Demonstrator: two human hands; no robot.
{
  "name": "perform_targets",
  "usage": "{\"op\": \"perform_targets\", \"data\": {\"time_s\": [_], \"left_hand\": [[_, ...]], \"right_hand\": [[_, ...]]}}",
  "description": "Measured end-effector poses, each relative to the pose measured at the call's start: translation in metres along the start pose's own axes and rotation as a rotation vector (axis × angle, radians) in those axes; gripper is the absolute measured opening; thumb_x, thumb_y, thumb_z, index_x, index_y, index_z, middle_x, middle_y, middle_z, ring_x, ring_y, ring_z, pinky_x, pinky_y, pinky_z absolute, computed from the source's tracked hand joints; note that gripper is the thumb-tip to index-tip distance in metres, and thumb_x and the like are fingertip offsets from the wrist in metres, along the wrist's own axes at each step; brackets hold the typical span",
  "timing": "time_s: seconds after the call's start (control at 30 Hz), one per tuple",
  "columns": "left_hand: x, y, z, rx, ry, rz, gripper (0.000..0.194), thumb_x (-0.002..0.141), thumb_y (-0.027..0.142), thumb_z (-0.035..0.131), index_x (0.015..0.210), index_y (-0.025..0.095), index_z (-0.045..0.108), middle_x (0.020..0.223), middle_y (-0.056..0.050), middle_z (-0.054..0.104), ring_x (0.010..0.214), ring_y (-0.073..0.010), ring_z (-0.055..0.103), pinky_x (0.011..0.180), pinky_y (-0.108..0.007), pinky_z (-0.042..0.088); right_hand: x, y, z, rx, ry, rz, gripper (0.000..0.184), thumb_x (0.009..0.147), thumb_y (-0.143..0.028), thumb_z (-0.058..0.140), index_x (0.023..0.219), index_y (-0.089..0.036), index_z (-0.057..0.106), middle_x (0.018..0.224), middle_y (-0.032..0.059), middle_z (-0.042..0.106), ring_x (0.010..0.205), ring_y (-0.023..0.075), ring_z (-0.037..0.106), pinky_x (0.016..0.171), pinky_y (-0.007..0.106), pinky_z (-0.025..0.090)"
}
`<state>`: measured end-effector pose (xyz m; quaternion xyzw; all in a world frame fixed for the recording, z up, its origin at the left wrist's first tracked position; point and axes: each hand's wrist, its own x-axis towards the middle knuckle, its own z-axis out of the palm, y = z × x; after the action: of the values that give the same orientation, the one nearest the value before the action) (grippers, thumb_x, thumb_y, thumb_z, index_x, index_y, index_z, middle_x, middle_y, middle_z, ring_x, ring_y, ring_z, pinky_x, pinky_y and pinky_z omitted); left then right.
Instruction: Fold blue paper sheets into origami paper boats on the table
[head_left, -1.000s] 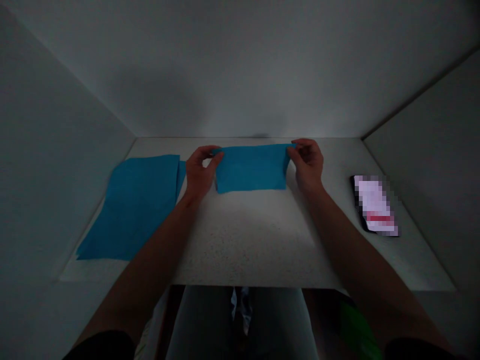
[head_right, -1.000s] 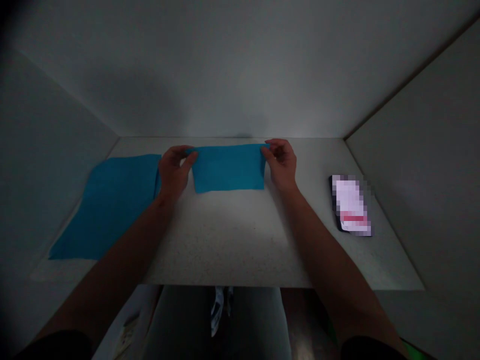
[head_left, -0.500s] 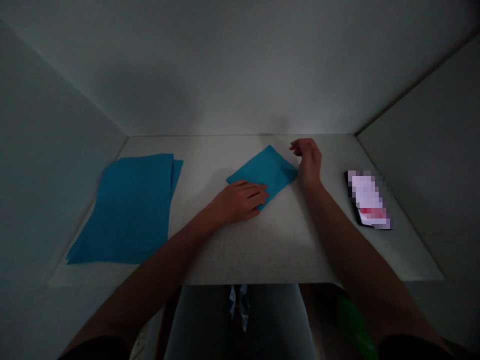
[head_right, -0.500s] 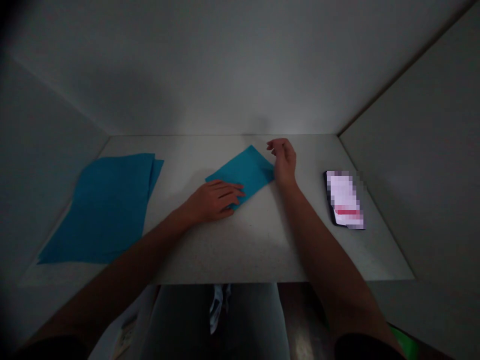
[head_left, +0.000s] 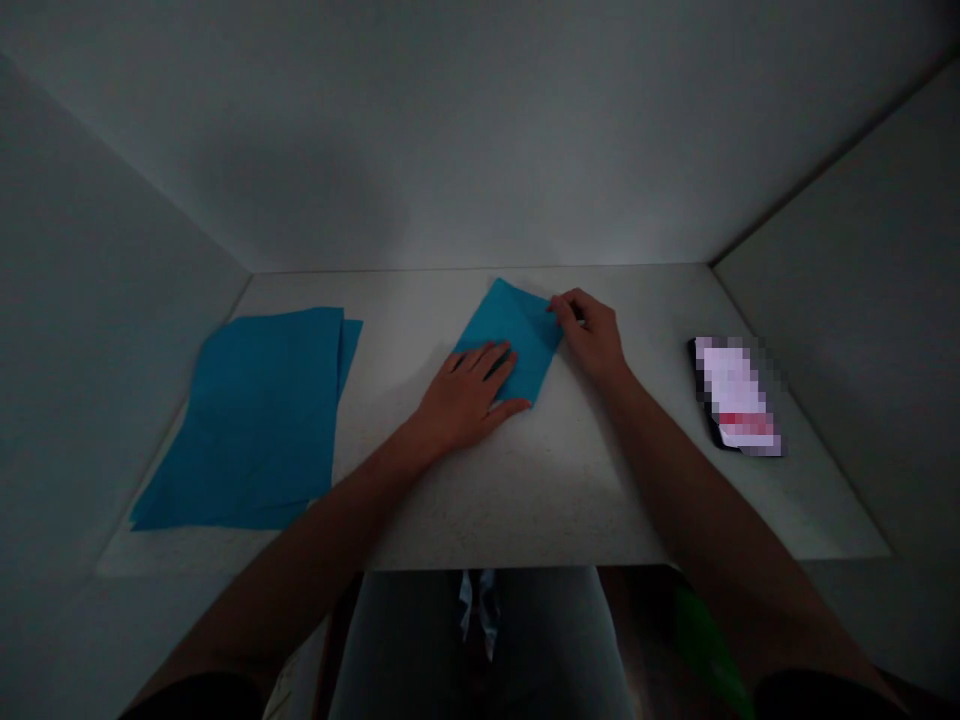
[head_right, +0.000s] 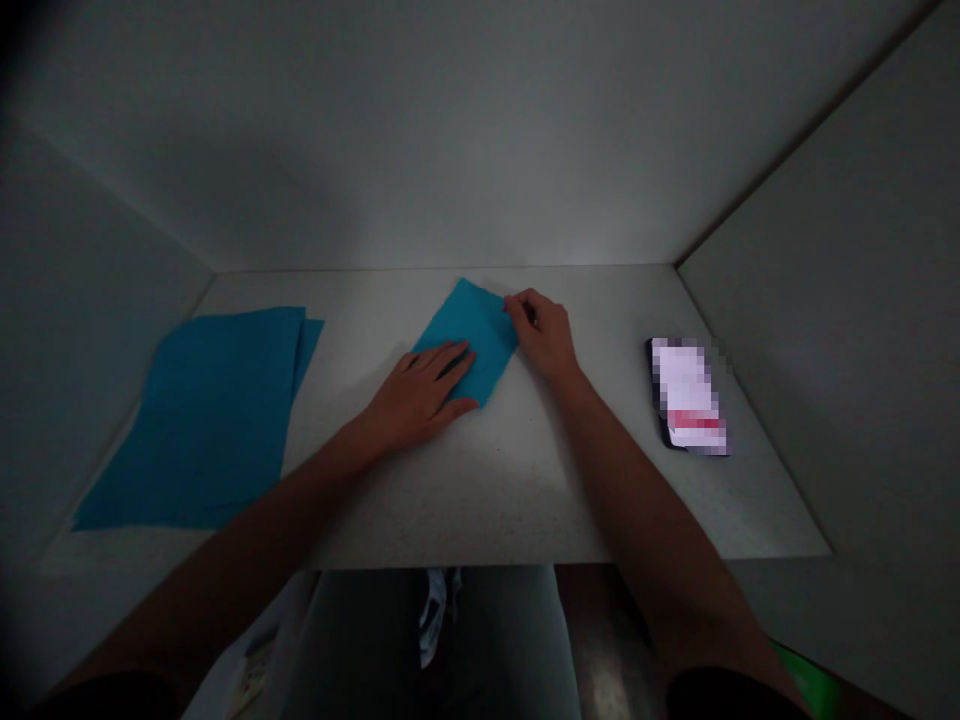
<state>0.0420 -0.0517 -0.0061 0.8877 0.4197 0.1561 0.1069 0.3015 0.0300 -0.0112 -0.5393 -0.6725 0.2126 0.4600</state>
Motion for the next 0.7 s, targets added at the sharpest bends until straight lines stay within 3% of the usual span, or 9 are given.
{"op": "perform_targets", "data": {"time_s": [0.1,0.2,0.3,0.37,0.43,0.53,0.6,0.7], "left_hand": [[0.001,0.009,-0.006,0.04,0.088,-0.097,0.063,0.115,0.065,0.049,0.149,0.02,0.076,0.146,-0.021,0.075,0.132,-0.0421,0.069,0.112,-0.06,0.054],[0.007,0.007,-0.016,-0.047,0.127,-0.057,0.05,0.119,0.049,0.045,0.134,0.022,0.084,0.117,-0.015,0.082,0.114,-0.0356,0.074,0.109,-0.056,0.054],[0.012,-0.011,-0.02,-0.132,0.106,0.022,0.043,0.113,0.03,0.049,0.145,0.027,0.079,0.141,-0.011,0.08,0.136,-0.0348,0.068,0.123,-0.058,0.047],[0.012,-0.025,-0.018,-0.166,0.031,0.075,0.05,0.109,0.025,0.051,0.154,0.029,0.073,0.165,-0.007,0.067,0.16,-0.0353,0.053,0.135,-0.06,0.037],[0.011,-0.036,-0.012,-0.177,-0.038,0.077,0.051,0.111,0.032,0.052,0.159,0.03,0.069,0.175,-0.006,0.058,0.169,-0.037,0.042,0.139,-0.063,0.031],[0.008,-0.037,-0.004,-0.128,0.013,-0.042,0.054,0.114,0.053,0.053,0.161,0.031,0.067,0.174,-0.011,0.058,0.161,-0.0427,0.049,0.133,-0.067,0.037],[0.007,-0.03,-0.003,-0.072,0.11,-0.147,0.057,0.113,0.063,0.055,0.155,0.03,0.073,0.162,-0.015,0.066,0.148,-0.0455,0.058,0.125,-0.068,0.042],[0.008,-0.022,-0.007,-0.039,0.175,-0.205,0.051,0.111,0.064,0.059,0.136,0.026,0.082,0.133,-0.018,0.075,0.13,-0.0443,0.064,0.12,-0.068,0.044]], "right_hand": [[0.0,0.0,0.001,0.02,-0.025,0.004,0.058,0.106,-0.079,0.06,0.092,-0.025,0.074,0.074,0.0023,0.067,0.069,0.0203,0.06,0.07,0.036,0.046],[0.0,-0.003,0.001,0.008,-0.07,-0.032,0.051,0.102,-0.075,0.07,0.091,-0.025,0.073,0.076,0.0026,0.068,0.069,0.0199,0.059,0.07,0.036,0.046],[0.0,-0.006,0.001,0.005,-0.117,-0.065,0.046,0.1,-0.07,0.076,0.09,-0.025,0.073,0.077,0.0025,0.07,0.068,0.0194,0.058,0.071,0.037,0.048],[0.0,-0.005,0.001,0.004,-0.123,-0.068,0.046,0.1,-0.07,0.075,0.09,-0.025,0.073,0.077,0.0025,0.07,0.068,0.0195,0.058,0.071,0.037,0.049],[0.0,-0.004,0.002,0.005,-0.106,-0.056,0.049,0.101,-0.073,0.072,0.09,-0.025,0.073,0.077,0.0026,0.07,0.069,0.02,0.059,0.071,0.037,0.048],[0.001,0.001,0.003,0.034,-0.073,-0.016,0.052,0.104,-0.075,0.066,0.093,-0.025,0.073,0.077,0.0028,0.069,0.072,0.0212,0.062,0.071,0.037,0.048],[0.002,0.004,0.003,0.042,-0.045,0.01,0.051,0.106,-0.074,0.064,0.095,-0.025,0.073,0.078,0.0029,0.069,0.073,0.0217,0.062,0.071,0.037,0.047],[0.003,0.011,0.004,-0.029,-0.001,0.021,0.047,0.106,-0.07,0.064,0.096,-0.025,0.073,0.084,0.0044,0.072,0.077,0.0229,0.064,0.078,0.039,0.05]]}}
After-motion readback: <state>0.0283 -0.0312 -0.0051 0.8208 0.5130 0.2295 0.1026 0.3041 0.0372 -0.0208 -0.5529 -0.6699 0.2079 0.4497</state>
